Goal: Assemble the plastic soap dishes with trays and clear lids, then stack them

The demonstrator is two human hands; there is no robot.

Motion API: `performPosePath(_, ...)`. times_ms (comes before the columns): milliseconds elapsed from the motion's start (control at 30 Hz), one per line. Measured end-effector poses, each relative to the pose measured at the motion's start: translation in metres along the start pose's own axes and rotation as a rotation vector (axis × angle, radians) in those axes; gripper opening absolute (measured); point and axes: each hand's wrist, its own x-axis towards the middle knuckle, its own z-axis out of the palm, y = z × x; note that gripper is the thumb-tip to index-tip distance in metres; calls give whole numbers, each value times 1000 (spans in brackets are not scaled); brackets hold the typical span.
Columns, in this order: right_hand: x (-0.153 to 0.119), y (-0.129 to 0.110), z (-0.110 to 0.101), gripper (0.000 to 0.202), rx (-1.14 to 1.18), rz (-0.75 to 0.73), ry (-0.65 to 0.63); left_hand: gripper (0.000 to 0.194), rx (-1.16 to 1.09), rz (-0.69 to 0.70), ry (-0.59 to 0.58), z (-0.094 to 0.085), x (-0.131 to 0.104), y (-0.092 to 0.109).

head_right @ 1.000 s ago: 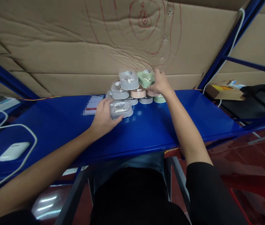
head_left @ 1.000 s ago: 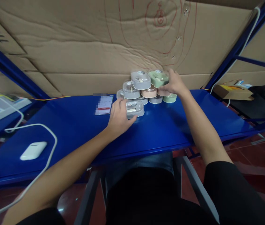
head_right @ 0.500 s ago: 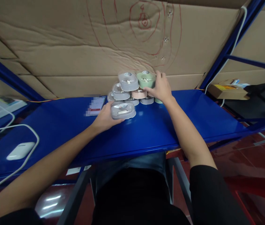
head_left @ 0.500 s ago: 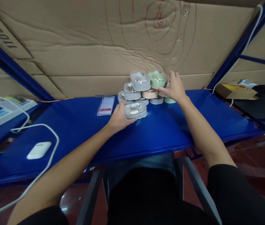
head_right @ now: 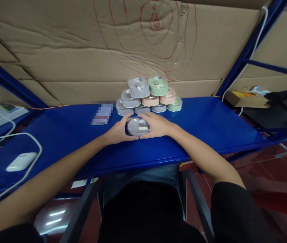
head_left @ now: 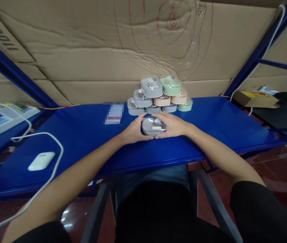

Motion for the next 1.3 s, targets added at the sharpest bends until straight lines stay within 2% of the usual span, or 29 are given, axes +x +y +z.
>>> performPosePath(133,1,1,-13,108,108,-36,63,124,-28,18,2,2,1,1)
performPosePath(267,-15,5,-49,101,142,-23,113,125,-5,28,-6,-2,2,2)
performPosePath(367,-40,23,-77,96,137,90,8,121,89,19,-26,-10,2,0)
performPosePath(467,-57,47,-86,100,85,266,-112,115,169,42,-55,-20,0,-3)
performPosePath(600,-55,66,-70,117,-54,418,-171,114,222,18,-82,-27,-2,-1)
performPosePath(700,-49,67,-60,125,-109,424,-168,115,224,11,-77,-24,-3,1)
performPosePath(767,-47,61,-58,125,-111,370,-134,116,204,30,-61,-21,-3,1)
performPosePath(867,-41,40,-54,117,-75,171,5,121,159,54,-29,-13,-3,0)
performPosePath(967,-28,13,-37,112,-24,13,71,125,119,77,-21,-7,-3,-2)
performPosePath(1100,-12,-9,-7,110,-46,-19,-4,128,92,78,-26,-5,-3,-2)
performPosePath(1200,-9,-9,5,105,-28,-39,8,126,98,69,-32,-7,-4,-1)
performPosePath(1300,-11,-4,8,99,28,-64,63,125,107,54,-30,-9,-5,0)
